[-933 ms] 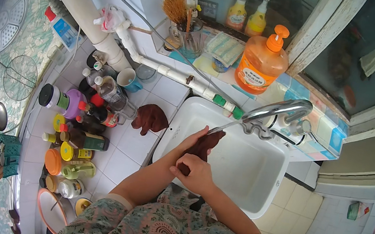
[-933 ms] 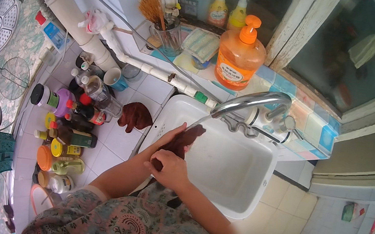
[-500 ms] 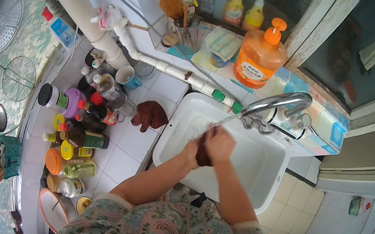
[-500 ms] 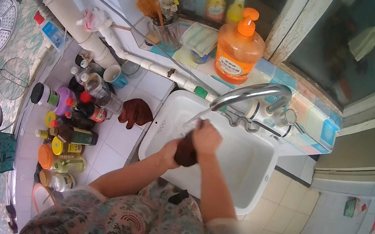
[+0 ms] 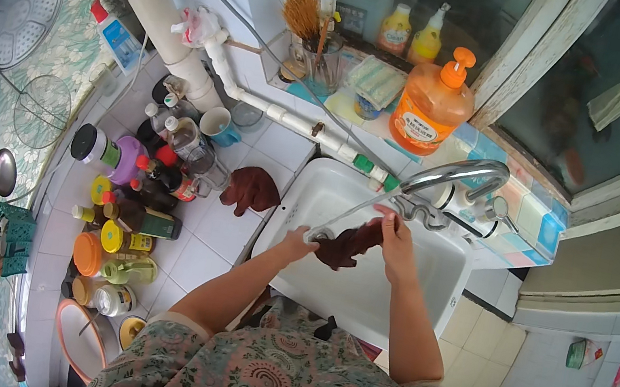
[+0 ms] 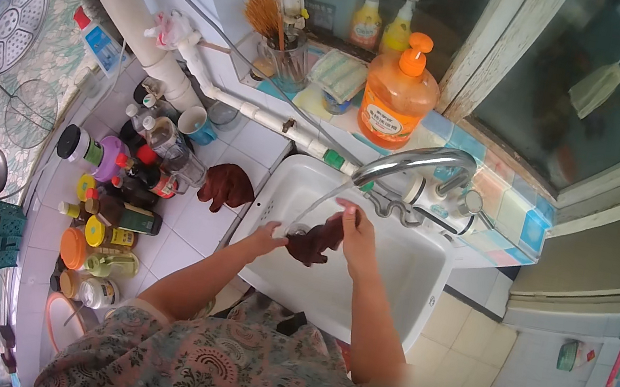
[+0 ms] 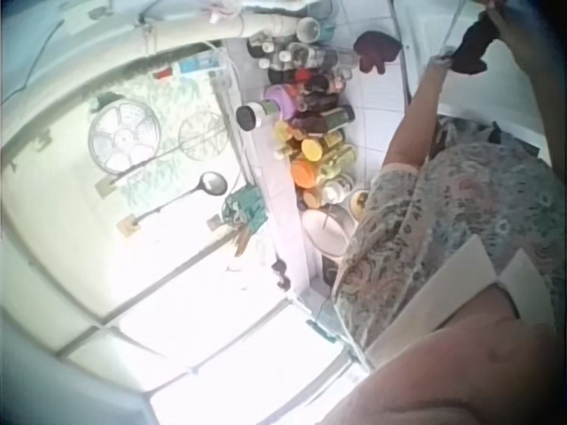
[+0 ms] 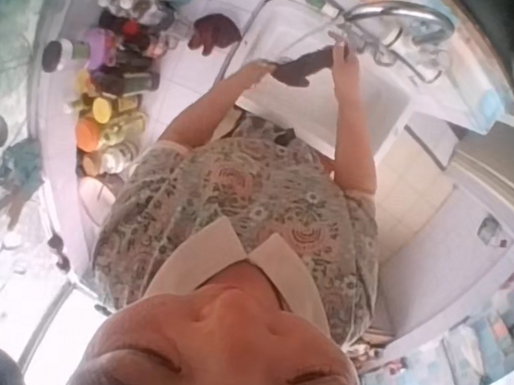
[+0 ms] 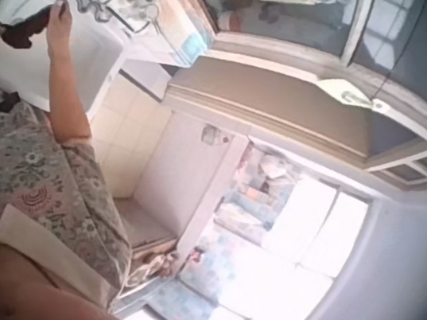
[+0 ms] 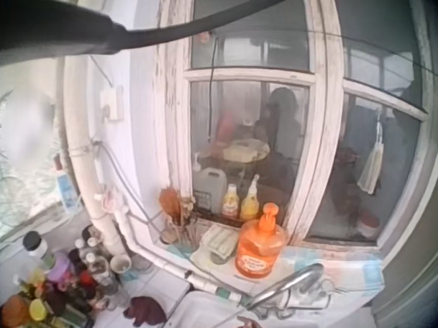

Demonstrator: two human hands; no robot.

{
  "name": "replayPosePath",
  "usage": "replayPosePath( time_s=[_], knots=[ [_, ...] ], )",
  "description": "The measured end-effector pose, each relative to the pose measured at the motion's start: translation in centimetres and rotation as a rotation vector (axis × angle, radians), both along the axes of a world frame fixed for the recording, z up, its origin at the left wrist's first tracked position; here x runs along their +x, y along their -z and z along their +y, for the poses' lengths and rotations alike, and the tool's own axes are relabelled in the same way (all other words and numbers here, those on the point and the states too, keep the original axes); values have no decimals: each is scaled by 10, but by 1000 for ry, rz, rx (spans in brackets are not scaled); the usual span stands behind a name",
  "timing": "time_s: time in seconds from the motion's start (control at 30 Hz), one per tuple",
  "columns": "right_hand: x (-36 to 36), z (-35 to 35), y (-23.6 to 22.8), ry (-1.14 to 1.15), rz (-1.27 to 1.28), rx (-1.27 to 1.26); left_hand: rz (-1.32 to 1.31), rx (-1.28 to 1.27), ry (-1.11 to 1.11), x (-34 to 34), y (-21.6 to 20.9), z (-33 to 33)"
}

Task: The person moves from the kitchen to the living room, picks up a smartphone, returns to the kitchen, and washes a brown cloth under running water at the sink. The person wrings and rinses the cloth repeatedly.

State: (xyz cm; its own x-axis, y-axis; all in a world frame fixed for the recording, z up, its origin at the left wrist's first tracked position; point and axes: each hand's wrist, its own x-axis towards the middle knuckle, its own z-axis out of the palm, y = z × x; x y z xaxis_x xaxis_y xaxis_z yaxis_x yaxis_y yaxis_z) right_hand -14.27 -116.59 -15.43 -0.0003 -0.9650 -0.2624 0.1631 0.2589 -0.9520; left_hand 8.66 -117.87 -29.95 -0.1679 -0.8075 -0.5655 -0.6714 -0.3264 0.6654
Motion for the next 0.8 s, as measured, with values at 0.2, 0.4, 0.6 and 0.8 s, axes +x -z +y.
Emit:
replayPosePath(
  time_s=[0.2,0.4,0.6,0.8],
  knots=[
    [12,3,-37,-134,69,-16,631,-320,352,-41,-125,-15],
    [-1,2,-38,-112,232,-240,353,-433,565,-41,-113,-22],
    [-12,1,-49,40,216,-251,-22,-617,485,-15,-88,-38],
    [-23,-4,-30,109,570,-321,109,-380,144,21,-78,-64]
  ],
)
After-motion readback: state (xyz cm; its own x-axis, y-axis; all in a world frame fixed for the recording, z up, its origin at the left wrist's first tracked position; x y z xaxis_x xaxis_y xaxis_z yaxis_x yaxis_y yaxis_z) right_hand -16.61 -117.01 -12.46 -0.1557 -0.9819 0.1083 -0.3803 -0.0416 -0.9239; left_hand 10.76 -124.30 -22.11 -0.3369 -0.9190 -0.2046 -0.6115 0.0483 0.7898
